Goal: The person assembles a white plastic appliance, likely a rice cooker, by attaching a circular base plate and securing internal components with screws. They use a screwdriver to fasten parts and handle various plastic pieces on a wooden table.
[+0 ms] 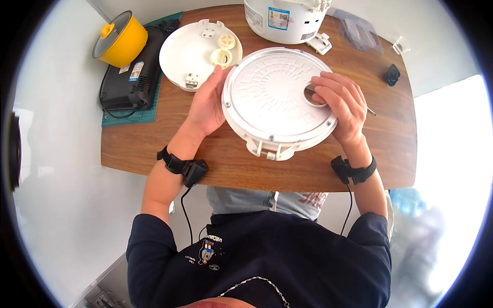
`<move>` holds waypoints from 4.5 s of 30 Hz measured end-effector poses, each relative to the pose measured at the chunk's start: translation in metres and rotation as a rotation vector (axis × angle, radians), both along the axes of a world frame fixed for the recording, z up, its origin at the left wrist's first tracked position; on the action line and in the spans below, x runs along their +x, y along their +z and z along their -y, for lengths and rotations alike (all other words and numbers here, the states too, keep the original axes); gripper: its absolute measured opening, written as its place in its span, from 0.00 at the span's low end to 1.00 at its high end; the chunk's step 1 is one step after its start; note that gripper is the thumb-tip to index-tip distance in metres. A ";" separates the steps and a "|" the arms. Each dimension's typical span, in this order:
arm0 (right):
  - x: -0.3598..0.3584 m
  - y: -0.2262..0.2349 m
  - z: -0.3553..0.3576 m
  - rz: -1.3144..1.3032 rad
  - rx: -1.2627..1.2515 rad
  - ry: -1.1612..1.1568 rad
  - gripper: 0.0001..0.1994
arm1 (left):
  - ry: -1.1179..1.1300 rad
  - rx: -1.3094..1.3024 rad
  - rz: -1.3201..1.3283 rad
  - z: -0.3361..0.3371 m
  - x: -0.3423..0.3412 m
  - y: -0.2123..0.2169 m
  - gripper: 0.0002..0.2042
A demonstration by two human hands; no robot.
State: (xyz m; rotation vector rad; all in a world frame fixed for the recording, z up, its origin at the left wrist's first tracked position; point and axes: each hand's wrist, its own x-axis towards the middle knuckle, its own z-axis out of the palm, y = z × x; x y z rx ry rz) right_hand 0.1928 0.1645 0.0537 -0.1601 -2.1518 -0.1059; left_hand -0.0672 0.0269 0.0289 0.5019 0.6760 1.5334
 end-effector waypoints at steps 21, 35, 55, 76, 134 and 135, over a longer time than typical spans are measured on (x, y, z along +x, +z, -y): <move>0.012 -0.052 0.006 -0.327 -1.508 0.185 0.14 | 0.144 -0.122 -2.290 -0.085 -0.096 0.024 0.20; 0.013 -0.054 0.011 -0.137 -1.751 0.194 0.24 | 0.140 -0.296 -2.346 -0.122 -0.087 0.008 0.22; 0.021 -0.055 0.003 -0.310 -1.649 0.106 0.23 | 0.277 0.039 -1.763 0.008 0.017 0.030 0.20; 0.040 -0.045 -0.016 -0.544 -1.571 0.109 0.26 | 0.005 0.203 -1.879 0.005 0.031 -0.012 0.20; 0.037 -0.060 -0.016 -0.492 -1.572 0.137 0.25 | 0.615 -0.449 -0.630 0.001 -0.138 -0.018 0.22; 0.037 -0.060 -0.017 -0.489 -1.567 0.148 0.25 | 0.623 -0.456 -0.596 0.001 -0.136 -0.019 0.22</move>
